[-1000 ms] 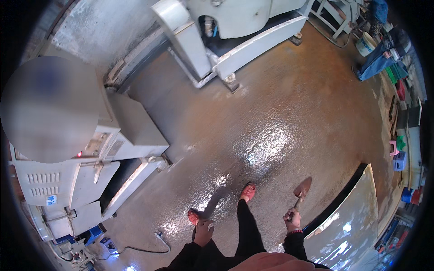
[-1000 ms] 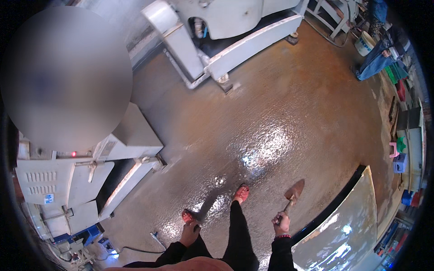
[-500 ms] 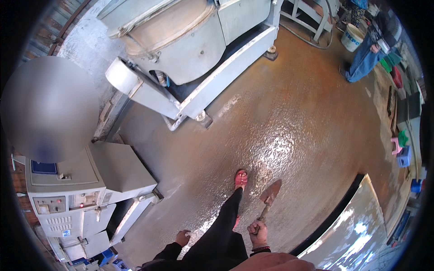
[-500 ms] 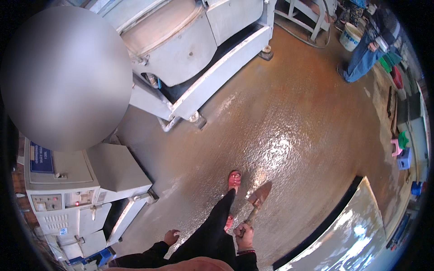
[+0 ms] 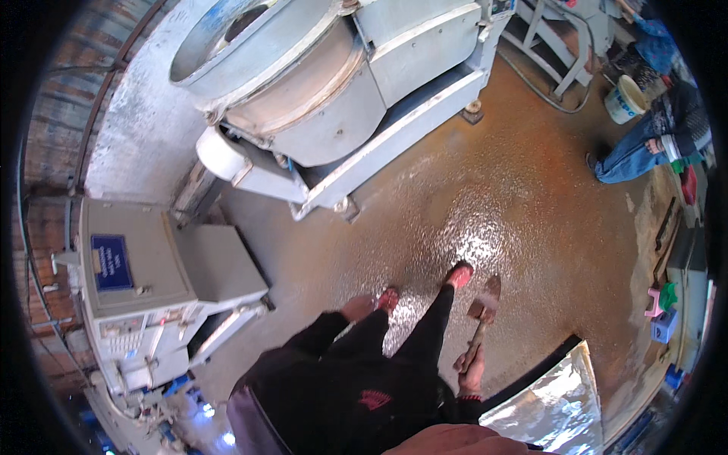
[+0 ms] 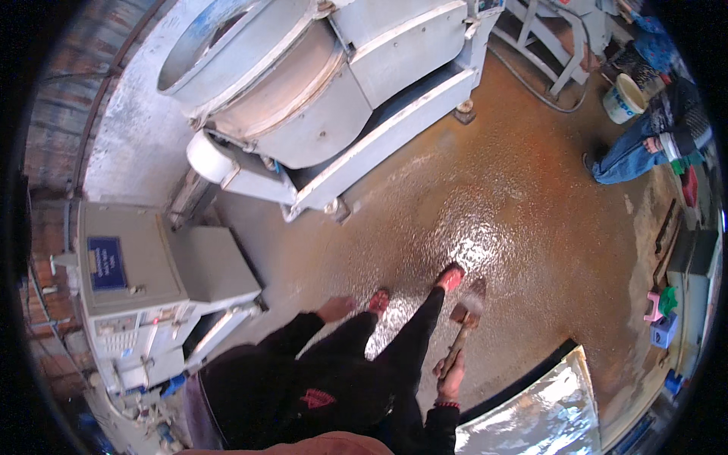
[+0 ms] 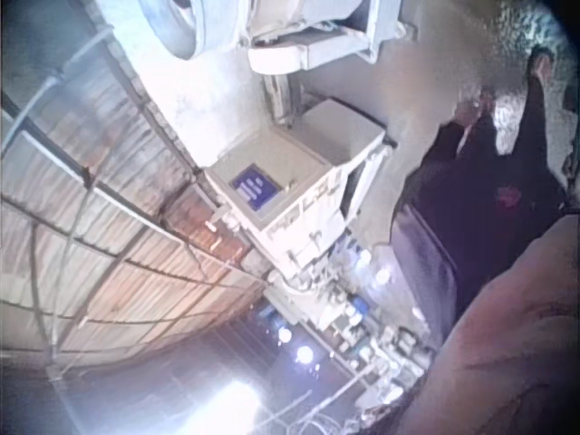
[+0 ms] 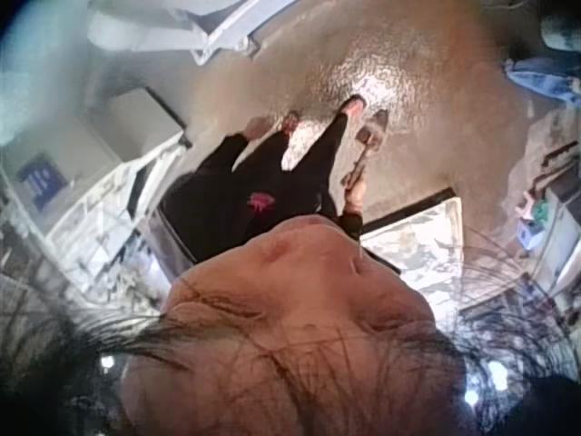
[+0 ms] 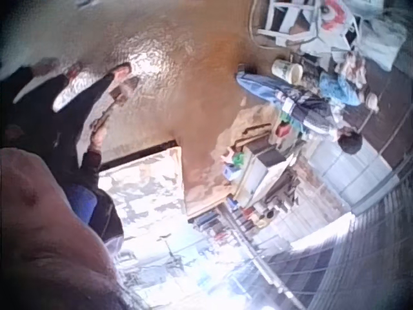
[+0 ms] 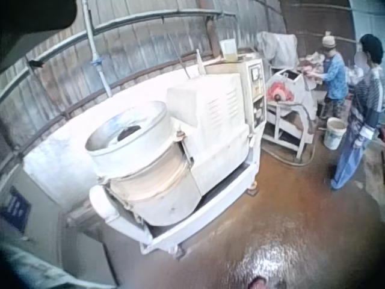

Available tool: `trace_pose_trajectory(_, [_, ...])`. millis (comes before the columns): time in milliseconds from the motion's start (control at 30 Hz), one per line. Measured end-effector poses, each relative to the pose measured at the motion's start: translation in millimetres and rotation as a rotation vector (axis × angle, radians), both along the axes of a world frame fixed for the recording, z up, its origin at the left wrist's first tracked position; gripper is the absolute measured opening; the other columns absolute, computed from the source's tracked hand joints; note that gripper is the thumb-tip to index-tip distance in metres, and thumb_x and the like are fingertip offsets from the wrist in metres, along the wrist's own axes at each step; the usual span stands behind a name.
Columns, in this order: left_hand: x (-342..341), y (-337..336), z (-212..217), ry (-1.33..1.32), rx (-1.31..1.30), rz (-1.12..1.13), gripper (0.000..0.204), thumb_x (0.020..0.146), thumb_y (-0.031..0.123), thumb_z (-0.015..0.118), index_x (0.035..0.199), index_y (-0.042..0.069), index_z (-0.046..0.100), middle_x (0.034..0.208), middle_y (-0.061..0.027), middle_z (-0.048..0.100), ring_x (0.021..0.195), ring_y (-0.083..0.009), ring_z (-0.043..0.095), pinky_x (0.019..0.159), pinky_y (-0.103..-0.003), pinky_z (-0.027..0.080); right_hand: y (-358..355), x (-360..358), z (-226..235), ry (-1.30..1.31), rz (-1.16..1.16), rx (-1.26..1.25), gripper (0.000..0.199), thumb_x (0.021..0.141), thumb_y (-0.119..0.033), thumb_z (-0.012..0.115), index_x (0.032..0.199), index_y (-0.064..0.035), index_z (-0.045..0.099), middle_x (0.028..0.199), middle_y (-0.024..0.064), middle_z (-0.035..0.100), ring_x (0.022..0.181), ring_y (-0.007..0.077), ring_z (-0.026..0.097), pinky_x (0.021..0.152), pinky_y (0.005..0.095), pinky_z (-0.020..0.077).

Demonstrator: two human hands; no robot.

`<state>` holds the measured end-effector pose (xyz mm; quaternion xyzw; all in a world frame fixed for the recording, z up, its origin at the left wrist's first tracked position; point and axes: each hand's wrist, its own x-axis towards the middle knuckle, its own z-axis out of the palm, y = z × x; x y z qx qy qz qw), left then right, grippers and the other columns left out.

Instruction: The person uses a hose to spray water on the floor and machinery in a workshop. They also reach into a machine to remove debris by hand and continue rinsing the area.

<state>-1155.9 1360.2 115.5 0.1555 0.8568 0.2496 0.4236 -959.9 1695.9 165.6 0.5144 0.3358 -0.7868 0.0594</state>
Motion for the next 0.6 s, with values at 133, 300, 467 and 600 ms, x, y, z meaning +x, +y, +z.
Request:
trace_pose_trajectory(133, [-55, 91, 25, 0.032, -0.175, -0.232, 0.022, 0.088, 0.024, 0.051, 0.092, 0.006, 0.063, 0.086, -0.0197, 0.064, 0.087, -0.0389, 0.061, 0.077, -0.047, 0.048, 97, -52, 33, -0.003, 0.05, -0.016, 0.043, 0.099, -0.045, 0.035, 0.108, -0.0059, 0.05, 0.052, 0.0032, 0.043, 0.038, 0.0152, 0.039, 0.039, 0.0293, 0.0349])
trace_pose_trajectory(300, [-106, 237, 44, 0.26, 0.414, -0.296, 0.025, 0.091, 0.025, 0.046, 0.092, 0.006, 0.063, 0.098, -0.0175, 0.063, 0.085, -0.0381, 0.059, 0.074, -0.047, 0.046, 204, -175, 60, -0.182, 0.533, 0.453, 0.043, 0.099, -0.045, 0.036, 0.098, -0.0048, 0.052, 0.052, 0.003, 0.043, 0.038, 0.0146, 0.04, 0.037, 0.0275, 0.0339])
trace_pose_trajectory(467, [-140, 353, 104, -0.654, 0.739, 0.433, 0.052, 0.092, 0.054, 0.046, 0.115, 0.008, 0.056, 0.113, -0.0062, 0.056, 0.104, -0.0204, 0.053, 0.08, -0.042, 0.048, 218, -294, 69, 0.097, 0.395, 0.239, 0.039, 0.098, -0.042, 0.036, 0.092, -0.0076, 0.052, 0.059, 0.0026, 0.048, 0.045, 0.0148, 0.045, 0.041, 0.0277, 0.0361])
trace_pose_trajectory(600, [-180, 372, 130, -0.722, 0.796, 0.554, 0.061, 0.087, 0.06, 0.051, 0.114, 0.005, 0.055, 0.112, -0.0046, 0.053, 0.106, -0.0171, 0.049, 0.084, -0.038, 0.046, 191, -357, 56, 0.251, 0.284, -0.263, 0.039, 0.098, -0.046, 0.037, 0.091, -0.0107, 0.054, 0.064, 0.0013, 0.05, 0.052, 0.0128, 0.047, 0.048, 0.0256, 0.0404])
